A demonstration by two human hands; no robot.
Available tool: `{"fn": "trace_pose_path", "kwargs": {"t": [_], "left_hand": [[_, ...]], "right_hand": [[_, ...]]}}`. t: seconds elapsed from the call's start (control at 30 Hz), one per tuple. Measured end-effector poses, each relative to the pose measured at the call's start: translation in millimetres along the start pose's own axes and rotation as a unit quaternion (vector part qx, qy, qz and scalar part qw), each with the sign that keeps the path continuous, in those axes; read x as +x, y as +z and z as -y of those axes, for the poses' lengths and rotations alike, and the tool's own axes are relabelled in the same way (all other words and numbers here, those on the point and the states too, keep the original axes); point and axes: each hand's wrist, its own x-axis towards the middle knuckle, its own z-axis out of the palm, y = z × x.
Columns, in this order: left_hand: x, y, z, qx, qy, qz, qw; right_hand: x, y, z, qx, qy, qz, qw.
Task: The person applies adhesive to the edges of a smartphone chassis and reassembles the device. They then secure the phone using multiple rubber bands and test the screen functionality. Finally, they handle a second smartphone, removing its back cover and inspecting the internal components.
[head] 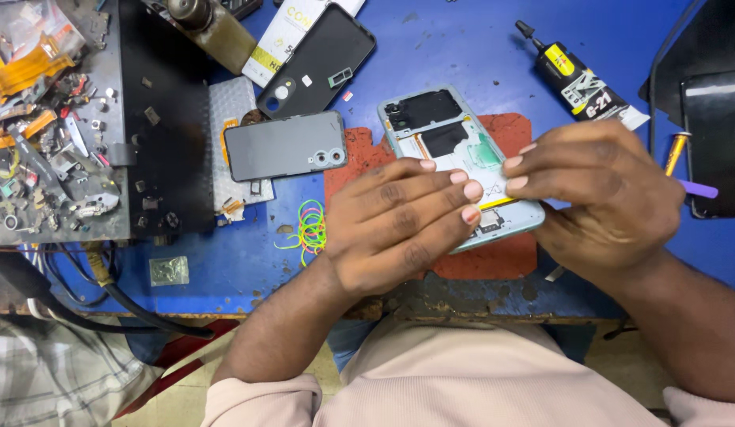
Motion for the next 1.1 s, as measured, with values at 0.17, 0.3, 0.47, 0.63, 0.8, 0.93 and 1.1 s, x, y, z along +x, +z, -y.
{"fn": "trace_pose_path", "kwargs": {"t": [0.17,0.3,0.47,0.63,0.8,0.93,1.1], "left_hand": [[0.3,-0.3,3.1,-0.005,0.027,-0.001,1.0],[-2.0,-0.5,10.1,0.03,-0.076,-0.001,0.997],[-9.6,14.3,28.0,-0.328,-0.417,-0.155,0.834],[-30.0,30.9,32.8,-0.65,-0.488,-0.132,0.566],[-33.9,41.8,38.1,-0.527,-0.453,-0.125,0.708],[-33.4,43.7,28.0,-0.447,-0.454,-0.119,0.761],[-32.8,54.1,20.7,-0.406,-0.444,-0.15,0.785]], "right_hand": [[-7.3,-2.9,-3.5,-0.008,-0.05,0.004,0.999],[-13.3,-6.1,-14.4,-0.025,-0.114,-0.002,0.993],[-15.6,-2.5,-17.4,-0.026,-0.167,-0.013,0.986],[-6.2,2.6,-7.2,-0.038,-0.196,0.069,0.977],[-7.2,9.5,-5.6,-0.067,-0.048,0.028,0.996],[0.5,14.4,-3.2,-0.089,0.018,0.009,0.996],[6.5,26.5,7.8,-0.106,-0.004,0.097,0.99]]}}
